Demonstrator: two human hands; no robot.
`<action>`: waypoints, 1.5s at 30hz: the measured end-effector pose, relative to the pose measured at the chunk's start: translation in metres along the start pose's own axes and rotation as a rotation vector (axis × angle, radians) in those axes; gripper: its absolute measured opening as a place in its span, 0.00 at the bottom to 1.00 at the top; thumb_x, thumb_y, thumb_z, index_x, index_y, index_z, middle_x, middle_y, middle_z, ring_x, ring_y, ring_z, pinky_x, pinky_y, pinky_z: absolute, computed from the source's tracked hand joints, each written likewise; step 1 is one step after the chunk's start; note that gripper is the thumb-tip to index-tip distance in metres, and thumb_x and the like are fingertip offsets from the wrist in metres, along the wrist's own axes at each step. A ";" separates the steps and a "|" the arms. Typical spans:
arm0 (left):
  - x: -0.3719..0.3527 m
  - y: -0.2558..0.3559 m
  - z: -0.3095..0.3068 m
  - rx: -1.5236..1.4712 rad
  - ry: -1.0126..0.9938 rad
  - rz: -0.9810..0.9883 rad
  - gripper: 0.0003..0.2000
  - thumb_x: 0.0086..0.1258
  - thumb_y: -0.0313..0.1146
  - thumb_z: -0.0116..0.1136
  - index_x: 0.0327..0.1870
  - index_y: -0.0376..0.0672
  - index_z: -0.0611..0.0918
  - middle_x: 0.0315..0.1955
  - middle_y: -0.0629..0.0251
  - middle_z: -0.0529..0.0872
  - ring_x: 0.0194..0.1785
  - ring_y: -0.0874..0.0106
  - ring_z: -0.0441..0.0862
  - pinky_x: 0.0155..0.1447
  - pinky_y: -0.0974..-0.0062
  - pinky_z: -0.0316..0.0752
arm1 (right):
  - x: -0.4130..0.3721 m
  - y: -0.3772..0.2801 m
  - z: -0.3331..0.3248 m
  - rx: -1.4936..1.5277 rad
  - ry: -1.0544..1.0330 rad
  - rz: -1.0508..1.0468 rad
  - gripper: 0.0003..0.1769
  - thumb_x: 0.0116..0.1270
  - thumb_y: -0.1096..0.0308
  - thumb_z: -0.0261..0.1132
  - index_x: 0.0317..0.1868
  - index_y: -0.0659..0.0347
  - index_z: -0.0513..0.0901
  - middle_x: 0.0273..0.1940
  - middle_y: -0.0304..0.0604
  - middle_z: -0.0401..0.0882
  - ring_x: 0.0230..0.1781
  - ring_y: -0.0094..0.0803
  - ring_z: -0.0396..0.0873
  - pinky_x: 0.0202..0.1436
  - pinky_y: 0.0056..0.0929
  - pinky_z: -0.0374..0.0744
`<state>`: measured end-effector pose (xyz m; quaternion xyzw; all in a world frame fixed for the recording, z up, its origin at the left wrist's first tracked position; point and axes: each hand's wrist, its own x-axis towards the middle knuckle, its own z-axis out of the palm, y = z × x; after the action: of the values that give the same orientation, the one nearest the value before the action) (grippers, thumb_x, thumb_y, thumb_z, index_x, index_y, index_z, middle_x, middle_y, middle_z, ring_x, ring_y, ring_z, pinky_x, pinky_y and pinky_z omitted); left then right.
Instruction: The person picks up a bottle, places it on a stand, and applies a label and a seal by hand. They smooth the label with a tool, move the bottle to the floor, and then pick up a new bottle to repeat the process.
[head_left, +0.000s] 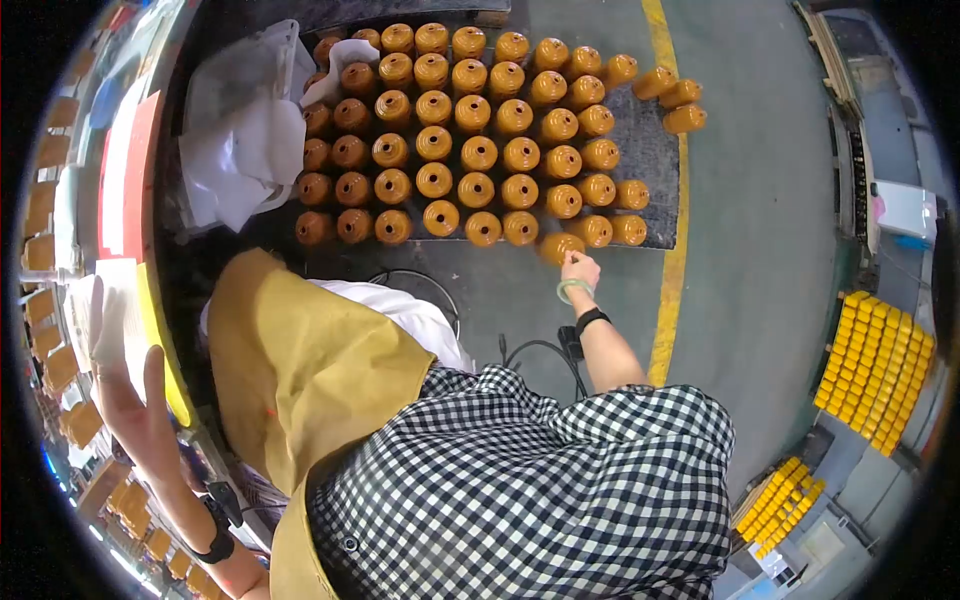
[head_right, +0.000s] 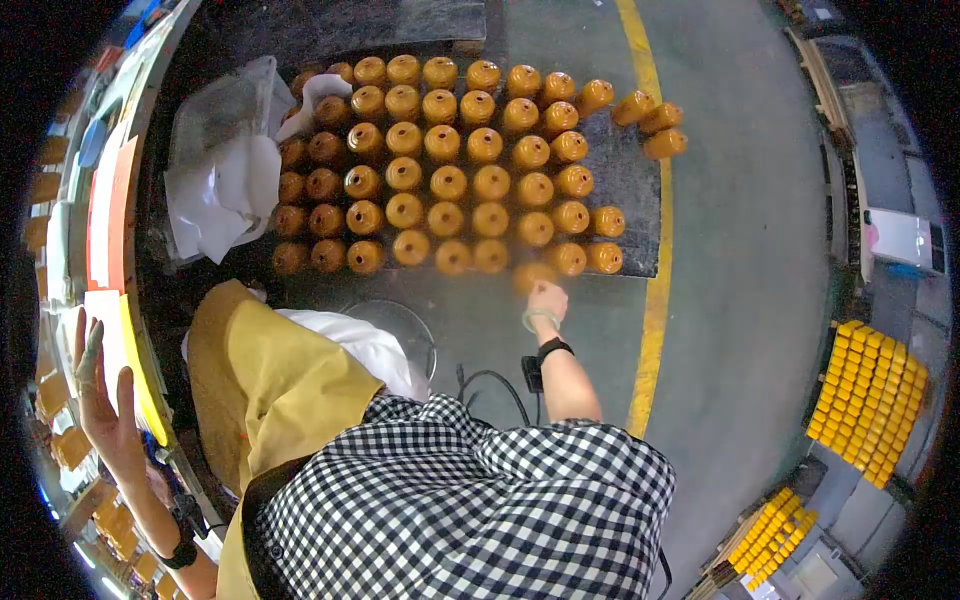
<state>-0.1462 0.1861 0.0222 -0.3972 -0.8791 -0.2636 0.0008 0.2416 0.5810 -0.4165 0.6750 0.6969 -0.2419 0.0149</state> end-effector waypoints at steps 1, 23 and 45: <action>0.000 0.000 -0.001 0.003 0.000 0.004 0.26 0.74 0.16 0.53 0.75 0.36 0.74 0.80 0.49 0.64 0.83 0.57 0.60 0.85 0.54 0.56 | 0.001 -0.006 0.007 -0.001 0.008 0.031 0.13 0.69 0.55 0.68 0.44 0.52 0.93 0.44 0.56 0.89 0.48 0.56 0.87 0.54 0.47 0.84; -0.001 0.016 0.019 0.016 -0.009 -0.120 0.26 0.72 0.21 0.61 0.72 0.38 0.77 0.77 0.50 0.70 0.81 0.58 0.64 0.84 0.57 0.55 | 0.058 -0.050 -0.009 0.066 0.187 -0.239 0.17 0.72 0.54 0.68 0.52 0.57 0.84 0.54 0.52 0.85 0.55 0.52 0.83 0.58 0.50 0.81; -0.135 -0.037 -0.099 0.123 0.193 -0.723 0.24 0.81 0.35 0.60 0.76 0.46 0.75 0.81 0.63 0.66 0.83 0.65 0.61 0.85 0.55 0.57 | 0.226 -0.174 -0.017 -0.304 0.106 -0.369 0.14 0.71 0.62 0.70 0.52 0.59 0.84 0.49 0.58 0.88 0.52 0.56 0.86 0.56 0.52 0.83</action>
<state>-0.1004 0.0255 0.0618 -0.0341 -0.9726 -0.2296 0.0143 0.0616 0.8032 -0.4250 0.5382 0.8365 -0.0973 0.0352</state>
